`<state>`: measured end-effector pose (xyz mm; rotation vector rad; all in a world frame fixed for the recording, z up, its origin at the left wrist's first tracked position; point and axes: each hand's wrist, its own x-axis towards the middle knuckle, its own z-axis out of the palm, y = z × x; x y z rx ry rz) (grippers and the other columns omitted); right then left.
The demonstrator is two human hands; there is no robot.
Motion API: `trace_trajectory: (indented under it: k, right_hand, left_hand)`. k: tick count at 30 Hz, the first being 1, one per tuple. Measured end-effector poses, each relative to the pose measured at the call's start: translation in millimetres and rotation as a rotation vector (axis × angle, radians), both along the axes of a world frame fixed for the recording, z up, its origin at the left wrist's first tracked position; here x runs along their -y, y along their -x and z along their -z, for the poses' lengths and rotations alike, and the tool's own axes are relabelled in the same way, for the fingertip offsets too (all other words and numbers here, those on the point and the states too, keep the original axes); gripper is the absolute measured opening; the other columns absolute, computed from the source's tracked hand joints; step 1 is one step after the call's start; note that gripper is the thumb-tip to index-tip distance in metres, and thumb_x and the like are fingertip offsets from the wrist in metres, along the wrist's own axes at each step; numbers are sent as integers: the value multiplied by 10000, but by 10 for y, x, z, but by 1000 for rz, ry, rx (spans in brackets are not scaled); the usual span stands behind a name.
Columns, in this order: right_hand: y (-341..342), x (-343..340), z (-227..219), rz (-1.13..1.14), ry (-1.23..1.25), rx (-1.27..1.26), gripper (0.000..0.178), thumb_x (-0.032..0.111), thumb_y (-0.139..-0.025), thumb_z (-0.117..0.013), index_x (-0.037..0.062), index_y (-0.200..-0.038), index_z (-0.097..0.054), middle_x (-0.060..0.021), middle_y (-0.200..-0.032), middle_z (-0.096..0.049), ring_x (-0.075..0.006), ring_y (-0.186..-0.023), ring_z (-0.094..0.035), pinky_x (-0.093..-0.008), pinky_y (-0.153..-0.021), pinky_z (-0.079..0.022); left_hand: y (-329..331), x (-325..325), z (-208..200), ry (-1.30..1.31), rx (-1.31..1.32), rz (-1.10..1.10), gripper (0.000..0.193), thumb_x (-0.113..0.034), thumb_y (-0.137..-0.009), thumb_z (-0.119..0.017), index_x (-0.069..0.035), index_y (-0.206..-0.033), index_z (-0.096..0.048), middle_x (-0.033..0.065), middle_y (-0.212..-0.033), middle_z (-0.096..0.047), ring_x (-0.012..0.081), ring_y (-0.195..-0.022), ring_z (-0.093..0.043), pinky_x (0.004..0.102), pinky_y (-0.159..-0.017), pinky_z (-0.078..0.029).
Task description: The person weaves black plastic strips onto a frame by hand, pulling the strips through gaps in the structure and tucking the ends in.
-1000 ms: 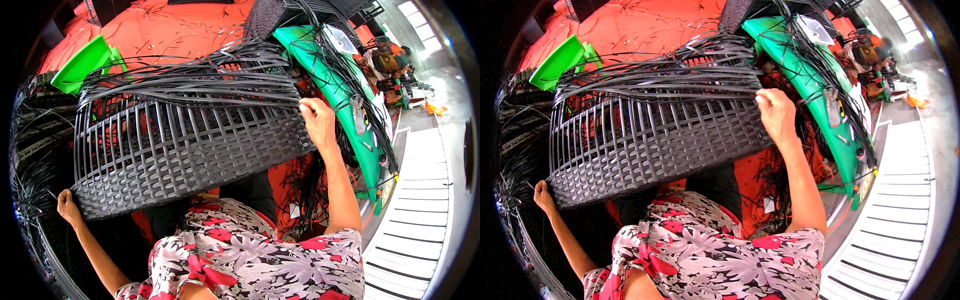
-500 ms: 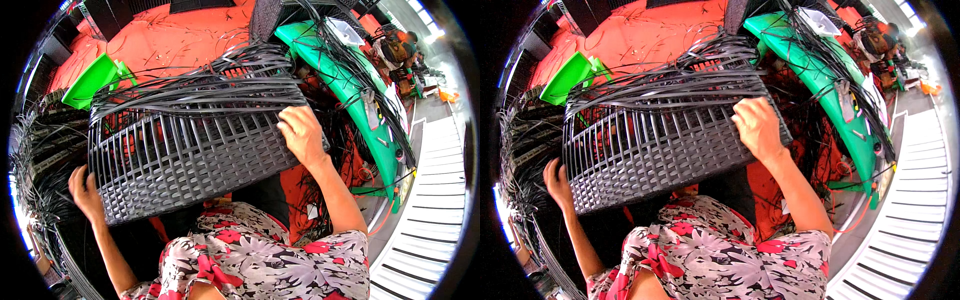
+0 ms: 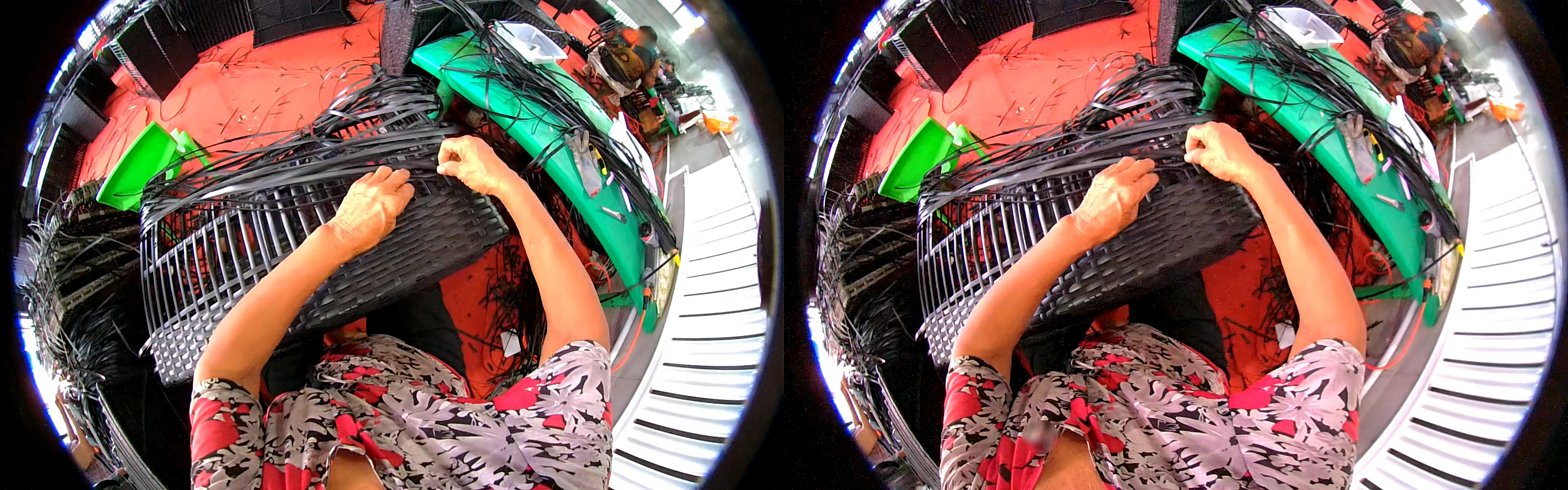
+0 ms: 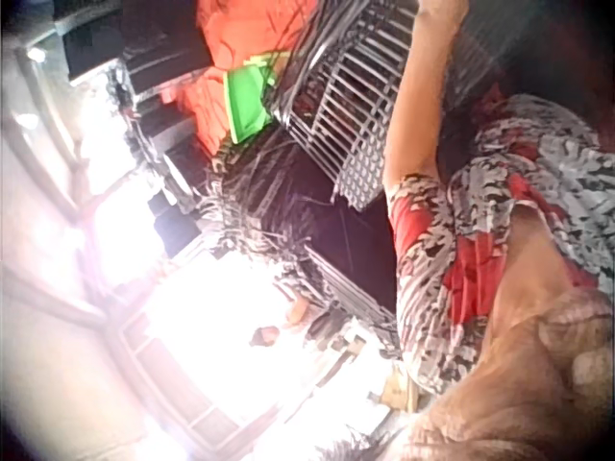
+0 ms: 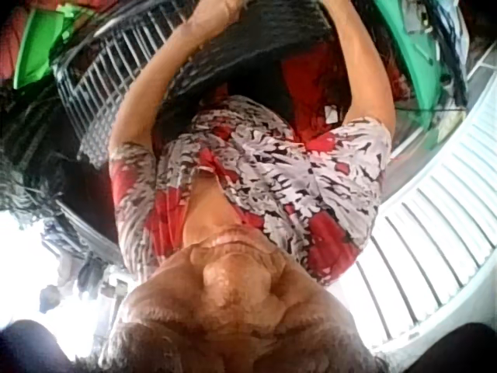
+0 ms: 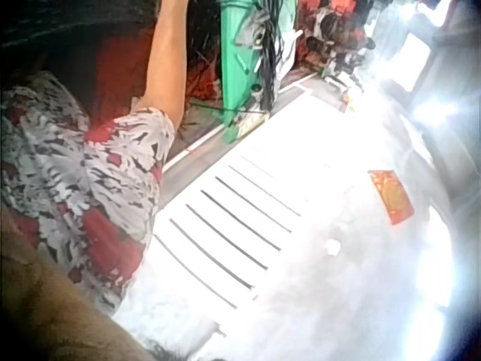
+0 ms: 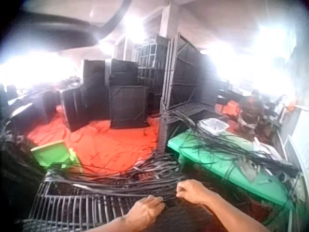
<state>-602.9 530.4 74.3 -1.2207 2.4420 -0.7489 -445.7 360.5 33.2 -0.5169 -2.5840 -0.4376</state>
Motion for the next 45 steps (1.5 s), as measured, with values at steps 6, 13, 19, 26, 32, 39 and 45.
trace_trajectory:
  k: [6,13,19,26,32,39,45]
  right_hand:
    - [172,-108,29,71,173,333,127,144,-807,-668,28,-795,-617,17,-734,-583,-74,-675,-504,-250,-640,-424]
    - [-235,-345,-369,378,540,369,120,152,-862,-613,36,-857,-642,4,-767,-627,-73,-694,-571,-220,-617,-439]
    - [-777,-541,-248,415,615,261,91,84,-841,-616,8,-793,-626,-3,-694,-608,-73,-611,-556,-232,-554,-445]
    - [-1522,115,-12,-128,444,-486,396,181,-757,-694,-14,-1082,-576,-131,-1070,-600,-329,-1051,-532,-414,-917,-444]
    - [-1813,522,-32,-273,184,-319,315,188,-836,-620,-20,-1064,-558,-144,-950,-534,-313,-944,-517,-390,-764,-512]
    - [-1674,596,-179,-385,180,-236,211,211,-902,-545,9,-951,-580,-137,-912,-578,-322,-909,-537,-422,-737,-501]
    - [-1487,467,-522,-345,209,-96,254,244,-900,-539,13,-802,-580,-186,-738,-584,-369,-734,-578,-446,-665,-454]
  left_hand:
    - [230,-215,-40,155,62,-195,293,-29,-652,-618,-61,-943,-621,94,-990,-535,268,-948,-494,372,-773,-412]
    - [134,-169,-81,250,-35,-265,289,-47,-626,-647,-59,-897,-546,102,-896,-513,280,-915,-504,392,-752,-412]
    - [-154,-30,-225,237,-4,-266,205,-44,-678,-605,-57,-850,-496,83,-768,-515,253,-724,-594,369,-616,-489]
    - [-913,146,-647,167,127,-188,311,18,-605,-620,-20,-895,-518,109,-864,-466,284,-789,-548,372,-666,-474]
    - [-1417,465,-552,209,143,-261,244,-8,-642,-606,-42,-835,-462,120,-878,-460,271,-715,-575,361,-561,-491]
    - [-1615,479,-456,166,-172,-114,187,-38,-636,-593,1,-807,-528,194,-968,-582,230,-681,-592,343,-557,-484]
    - [-1492,627,-509,75,-83,-343,414,50,-680,-522,34,-1094,-534,143,-904,-601,278,-720,-606,372,-630,-481]
